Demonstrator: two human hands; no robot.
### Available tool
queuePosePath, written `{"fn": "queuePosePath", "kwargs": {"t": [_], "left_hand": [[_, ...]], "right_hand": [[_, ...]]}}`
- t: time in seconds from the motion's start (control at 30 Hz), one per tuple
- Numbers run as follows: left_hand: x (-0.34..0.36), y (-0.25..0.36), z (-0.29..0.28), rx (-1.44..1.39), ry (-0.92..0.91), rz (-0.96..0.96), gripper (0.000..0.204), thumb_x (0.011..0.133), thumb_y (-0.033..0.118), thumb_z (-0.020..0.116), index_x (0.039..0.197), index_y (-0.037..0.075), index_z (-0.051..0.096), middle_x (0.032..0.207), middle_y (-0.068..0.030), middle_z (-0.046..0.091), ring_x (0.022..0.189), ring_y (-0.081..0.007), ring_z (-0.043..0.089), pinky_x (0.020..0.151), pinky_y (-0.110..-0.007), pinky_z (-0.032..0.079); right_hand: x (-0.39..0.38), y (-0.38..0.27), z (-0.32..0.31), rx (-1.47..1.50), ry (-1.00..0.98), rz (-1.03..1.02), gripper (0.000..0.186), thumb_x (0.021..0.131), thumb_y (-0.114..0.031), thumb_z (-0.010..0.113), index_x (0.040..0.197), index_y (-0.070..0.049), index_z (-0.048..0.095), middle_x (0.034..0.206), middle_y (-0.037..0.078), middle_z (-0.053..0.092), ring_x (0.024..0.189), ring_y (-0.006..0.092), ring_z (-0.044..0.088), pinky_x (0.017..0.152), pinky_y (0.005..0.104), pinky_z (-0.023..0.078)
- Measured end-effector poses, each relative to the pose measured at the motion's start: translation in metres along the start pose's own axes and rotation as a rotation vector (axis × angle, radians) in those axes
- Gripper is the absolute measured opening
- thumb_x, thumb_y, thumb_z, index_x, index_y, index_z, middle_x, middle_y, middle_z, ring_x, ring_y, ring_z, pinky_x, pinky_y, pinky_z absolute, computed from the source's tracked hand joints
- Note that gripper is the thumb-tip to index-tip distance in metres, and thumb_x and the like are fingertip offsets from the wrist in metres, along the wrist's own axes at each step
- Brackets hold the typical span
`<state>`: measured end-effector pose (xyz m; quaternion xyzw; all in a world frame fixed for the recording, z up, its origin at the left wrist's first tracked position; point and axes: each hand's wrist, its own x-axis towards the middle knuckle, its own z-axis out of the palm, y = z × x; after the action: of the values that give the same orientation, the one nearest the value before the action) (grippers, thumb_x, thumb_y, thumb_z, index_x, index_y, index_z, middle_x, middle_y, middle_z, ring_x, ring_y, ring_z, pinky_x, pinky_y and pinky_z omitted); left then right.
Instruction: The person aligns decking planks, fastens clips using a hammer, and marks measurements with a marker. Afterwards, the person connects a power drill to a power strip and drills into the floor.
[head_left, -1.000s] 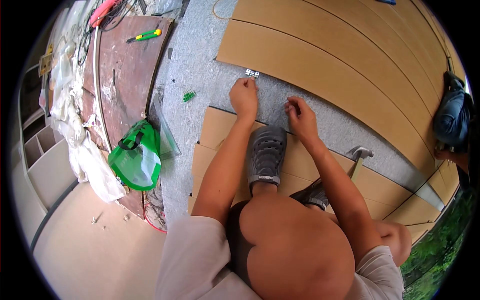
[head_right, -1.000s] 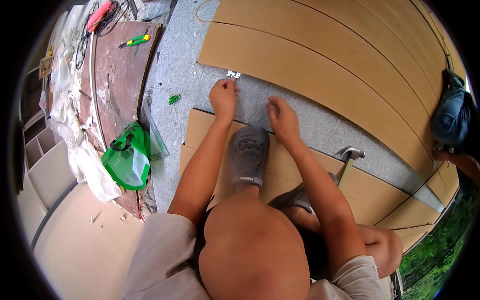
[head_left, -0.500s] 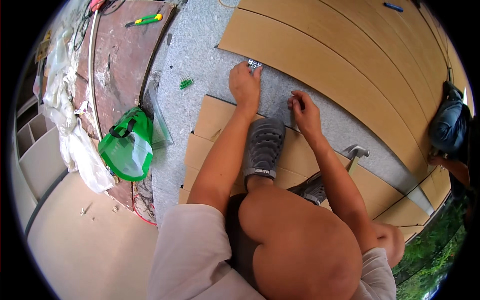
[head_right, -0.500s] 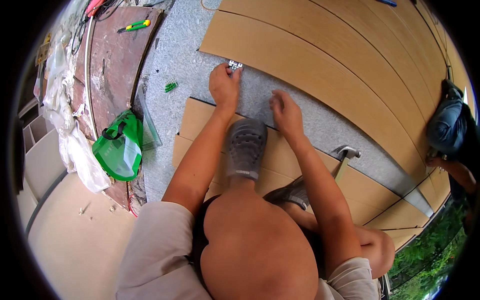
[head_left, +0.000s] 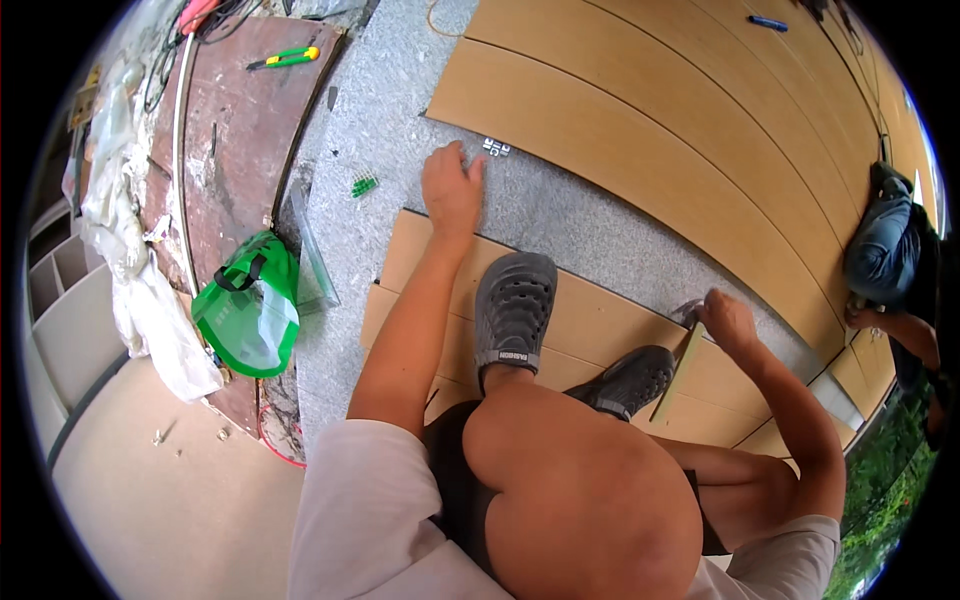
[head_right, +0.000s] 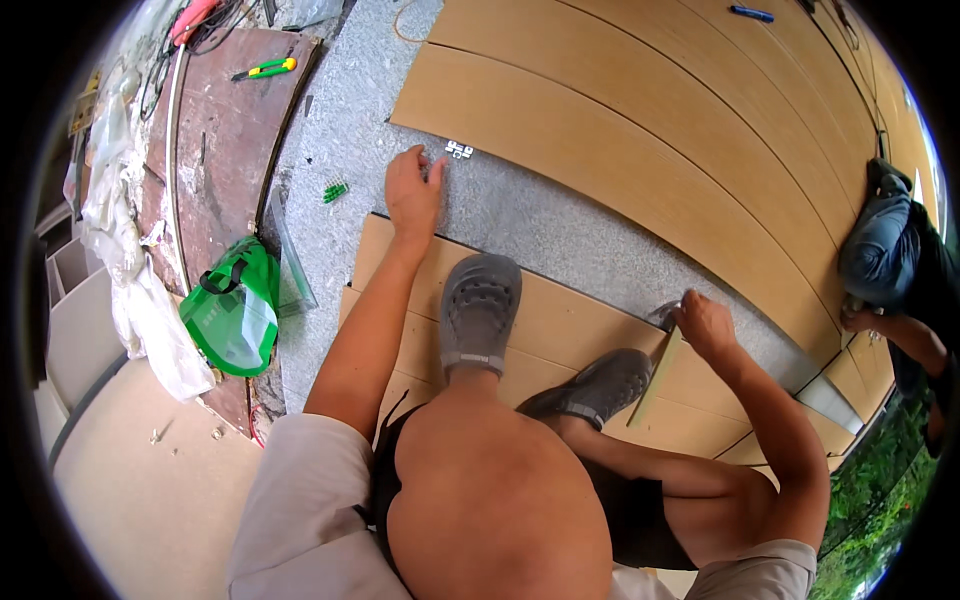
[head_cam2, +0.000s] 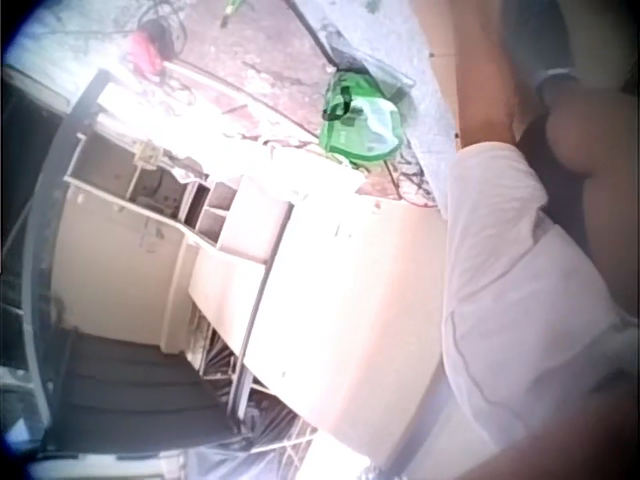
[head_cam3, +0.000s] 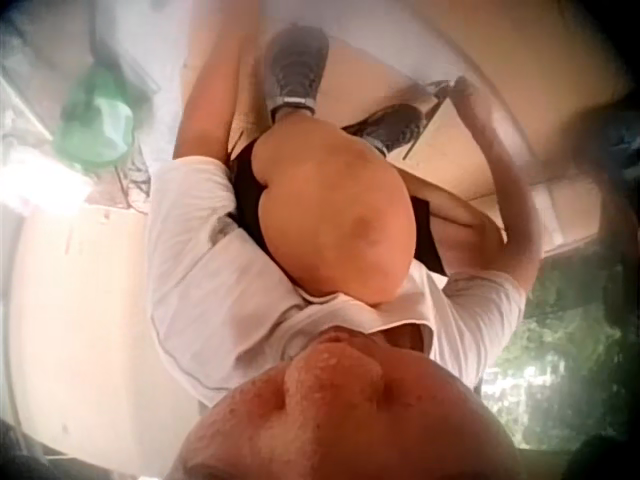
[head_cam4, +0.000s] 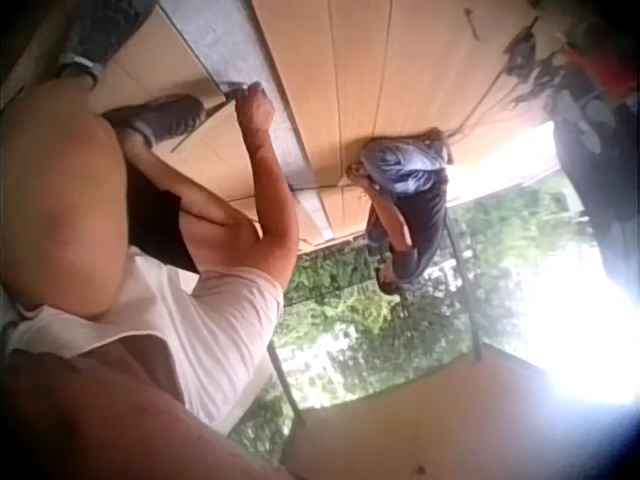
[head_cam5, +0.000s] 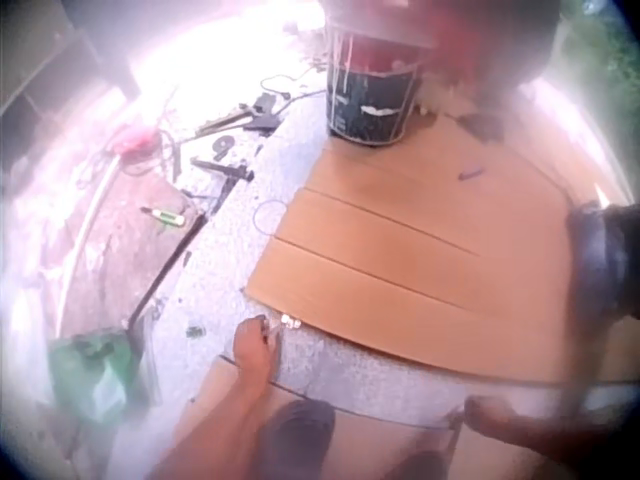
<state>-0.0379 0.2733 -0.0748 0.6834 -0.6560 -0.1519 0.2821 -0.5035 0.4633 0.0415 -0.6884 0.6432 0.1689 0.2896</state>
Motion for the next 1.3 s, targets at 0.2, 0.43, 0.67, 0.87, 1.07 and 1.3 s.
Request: {"fn": "queuePosePath", "kwargs": {"t": [0.2,0.43,0.67,0.87,1.07,1.3], "left_hand": [[0.053,-0.041,-0.019,-0.151,0.005,-0.154,0.052,0.081,0.019,0.085,0.125,0.002,0.063,0.099,-0.0117,0.064,0.090,-0.0275,0.061,0.081,-0.040,0.051],[0.075,-0.052,-0.010,-0.554,-0.088,-0.369,0.035,0.083,0.013,0.086,0.110,-0.002,0.069,0.085,0.0014,0.063,0.076,-0.0069,0.053,0.072,-0.022,0.047],[0.075,-0.069,-0.009,-0.747,-0.104,-0.379,0.023,0.088,0.009,0.080,0.108,0.002,0.072,0.086,0.0011,0.064,0.077,-0.0080,0.053,0.073,-0.023,0.048],[0.081,-0.070,-0.012,-0.711,-0.137,-0.419,0.019,0.092,0.010,0.076,0.108,0.001,0.071,0.095,-0.0011,0.069,0.087,-0.0091,0.061,0.083,-0.024,0.050],[0.084,-0.073,-0.014,-0.826,-0.141,-0.470,0.013,0.092,0.008,0.075,0.103,0.001,0.074,0.094,-0.0016,0.071,0.088,-0.0097,0.062,0.083,-0.025,0.050],[0.081,-0.064,-0.024,-0.654,-0.164,-0.431,0.017,0.097,0.012,0.069,0.108,0.000,0.073,0.097,-0.0042,0.073,0.090,-0.0119,0.064,0.085,-0.026,0.050]], "right_hand": [[-0.047,0.009,0.057,0.188,-0.232,0.314,0.060,0.097,-0.055,0.062,0.104,0.004,0.059,0.091,0.029,0.071,0.091,0.0487,0.069,0.077,0.0550,0.054],[-0.043,0.015,0.072,0.328,-0.151,0.396,0.050,0.096,-0.047,0.066,0.100,0.002,0.056,0.088,0.025,0.070,0.084,0.0446,0.069,0.071,0.0515,0.053],[-0.007,-0.036,0.024,0.333,0.045,0.051,0.032,0.091,-0.026,0.070,0.101,-0.001,0.053,0.088,0.025,0.062,0.081,0.0465,0.063,0.070,0.0524,0.051],[0.079,-0.103,-0.031,0.074,0.124,-0.407,0.026,0.090,-0.023,0.069,0.101,-0.004,0.054,0.095,0.019,0.057,0.091,0.0413,0.062,0.073,0.0502,0.054],[0.141,-0.172,-0.046,-0.065,0.203,-0.627,0.026,0.090,-0.023,0.069,0.101,-0.004,0.054,0.096,0.015,0.056,0.092,0.0347,0.063,0.073,0.0455,0.056],[0.180,-0.199,-0.042,-0.094,0.178,-0.762,0.026,0.087,-0.019,0.069,0.103,-0.003,0.054,0.094,0.016,0.054,0.084,0.0344,0.063,0.068,0.0449,0.056]]}}
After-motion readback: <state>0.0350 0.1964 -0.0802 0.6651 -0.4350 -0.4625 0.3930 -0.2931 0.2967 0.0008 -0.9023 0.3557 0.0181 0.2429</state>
